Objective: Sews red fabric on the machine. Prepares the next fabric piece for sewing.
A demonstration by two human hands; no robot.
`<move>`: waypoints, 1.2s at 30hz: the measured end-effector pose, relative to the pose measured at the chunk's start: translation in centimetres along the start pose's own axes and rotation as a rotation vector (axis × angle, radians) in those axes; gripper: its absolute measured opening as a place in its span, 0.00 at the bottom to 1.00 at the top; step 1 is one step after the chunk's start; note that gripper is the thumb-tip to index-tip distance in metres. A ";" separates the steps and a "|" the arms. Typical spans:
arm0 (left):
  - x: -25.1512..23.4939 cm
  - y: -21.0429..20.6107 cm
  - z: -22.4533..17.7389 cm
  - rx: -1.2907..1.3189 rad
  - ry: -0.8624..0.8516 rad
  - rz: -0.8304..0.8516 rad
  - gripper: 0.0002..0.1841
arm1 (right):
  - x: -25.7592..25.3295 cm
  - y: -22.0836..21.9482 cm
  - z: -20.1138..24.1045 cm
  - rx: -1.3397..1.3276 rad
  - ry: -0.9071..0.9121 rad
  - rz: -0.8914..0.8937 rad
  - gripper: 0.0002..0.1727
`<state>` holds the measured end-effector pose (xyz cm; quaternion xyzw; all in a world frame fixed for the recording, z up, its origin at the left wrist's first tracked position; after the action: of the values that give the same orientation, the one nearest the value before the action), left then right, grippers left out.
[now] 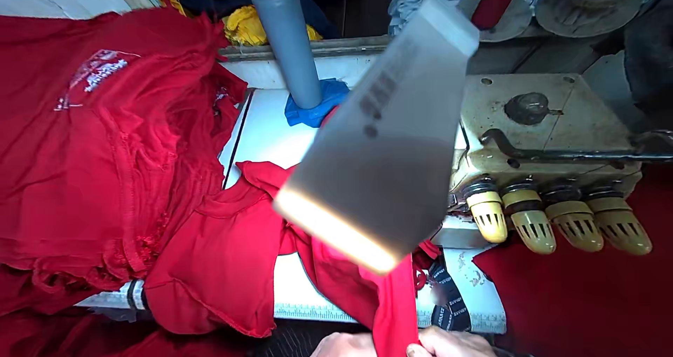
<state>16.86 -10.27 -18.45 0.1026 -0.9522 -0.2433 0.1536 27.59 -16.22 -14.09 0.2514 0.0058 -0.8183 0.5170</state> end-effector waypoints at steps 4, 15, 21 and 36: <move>0.9 4.5 3.1 0.556 0.109 -0.517 0.11 | 1.1 -0.7 -1.7 -0.026 -0.045 -0.035 0.13; 1.5 12.7 -2.6 -0.320 -0.197 -1.014 0.12 | -1.4 0.0 -3.2 -0.134 -0.129 -0.292 0.10; -2.1 15.3 -0.9 -0.374 -0.124 -0.959 0.11 | -3.4 0.4 -5.4 -0.451 -0.317 -0.412 0.15; -7.0 16.2 0.7 -0.555 -0.234 -0.667 0.16 | -4.9 0.2 -8.9 -0.490 -0.498 -0.495 0.20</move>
<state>21.16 5.84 -12.75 0.3306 -0.7768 -0.5356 -0.0202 33.06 -9.80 -19.78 -0.0933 0.1354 -0.9278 0.3350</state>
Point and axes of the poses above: each hand's wrist, its own x-axis away from the middle knuckle, its own y-axis out of the back of the hand, z = x × y, the point moved 10 cm from there along -x, towards the middle knuckle, and after that the axes turned 8 degrees about y, right-handed, at the moved point
